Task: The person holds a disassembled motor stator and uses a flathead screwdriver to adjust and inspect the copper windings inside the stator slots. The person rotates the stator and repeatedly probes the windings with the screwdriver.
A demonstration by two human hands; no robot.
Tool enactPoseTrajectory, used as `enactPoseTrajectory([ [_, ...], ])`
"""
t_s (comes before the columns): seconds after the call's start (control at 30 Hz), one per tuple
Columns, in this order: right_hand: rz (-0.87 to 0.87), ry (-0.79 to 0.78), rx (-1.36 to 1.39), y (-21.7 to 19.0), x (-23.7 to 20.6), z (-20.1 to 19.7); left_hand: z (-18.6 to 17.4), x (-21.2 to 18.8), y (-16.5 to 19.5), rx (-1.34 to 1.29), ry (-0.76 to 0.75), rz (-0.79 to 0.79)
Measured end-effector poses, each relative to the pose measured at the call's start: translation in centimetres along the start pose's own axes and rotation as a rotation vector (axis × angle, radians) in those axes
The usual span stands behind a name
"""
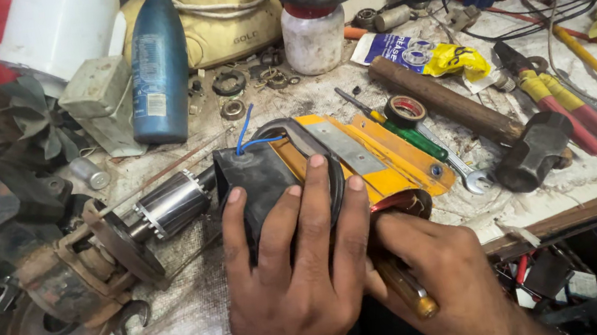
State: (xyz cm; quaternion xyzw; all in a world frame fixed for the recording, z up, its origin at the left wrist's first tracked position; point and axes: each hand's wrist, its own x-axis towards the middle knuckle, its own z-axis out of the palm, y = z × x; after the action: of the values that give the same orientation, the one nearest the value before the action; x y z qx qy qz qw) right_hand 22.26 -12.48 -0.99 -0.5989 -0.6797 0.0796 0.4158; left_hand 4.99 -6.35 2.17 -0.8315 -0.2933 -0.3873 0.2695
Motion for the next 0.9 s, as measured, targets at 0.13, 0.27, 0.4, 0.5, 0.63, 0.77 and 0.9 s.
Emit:
enactPoseTrajectory([
  [0.13, -0.046, -0.006, -0.027, 0.2, 0.2, 0.2, 0.0, 0.0, 0.0, -0.009, 0.001, -0.004],
  [0.27, 0.046, -0.141, 0.020, -0.1, 0.4, -1.1, 0.0, 0.2, 0.0, -0.004, -0.001, -0.003],
  [0.4, -0.156, -0.166, 0.038, -0.2, 0.1, -2.8, 0.0, 0.1, 0.1, -0.014, -0.012, -0.013],
  [0.5, -0.177, -0.157, -0.019, -0.1, -0.3, -3.1, 0.0, 0.0, 0.0, -0.014, -0.025, 0.000],
  [0.63, -0.007, -0.091, 0.007, -0.3, -0.5, -2.8, -0.1, 0.1, 0.0, -0.006, -0.027, -0.002],
  [0.77, -0.141, 0.041, 0.025, -0.7, 0.1, -1.8, -0.1, 0.2, -0.1, -0.014, -0.020, 0.005],
  [0.9, -0.234, 0.091, -0.056, -0.9, 0.0, -1.3, 0.0, 0.1, 0.0, -0.012, -0.014, 0.001],
])
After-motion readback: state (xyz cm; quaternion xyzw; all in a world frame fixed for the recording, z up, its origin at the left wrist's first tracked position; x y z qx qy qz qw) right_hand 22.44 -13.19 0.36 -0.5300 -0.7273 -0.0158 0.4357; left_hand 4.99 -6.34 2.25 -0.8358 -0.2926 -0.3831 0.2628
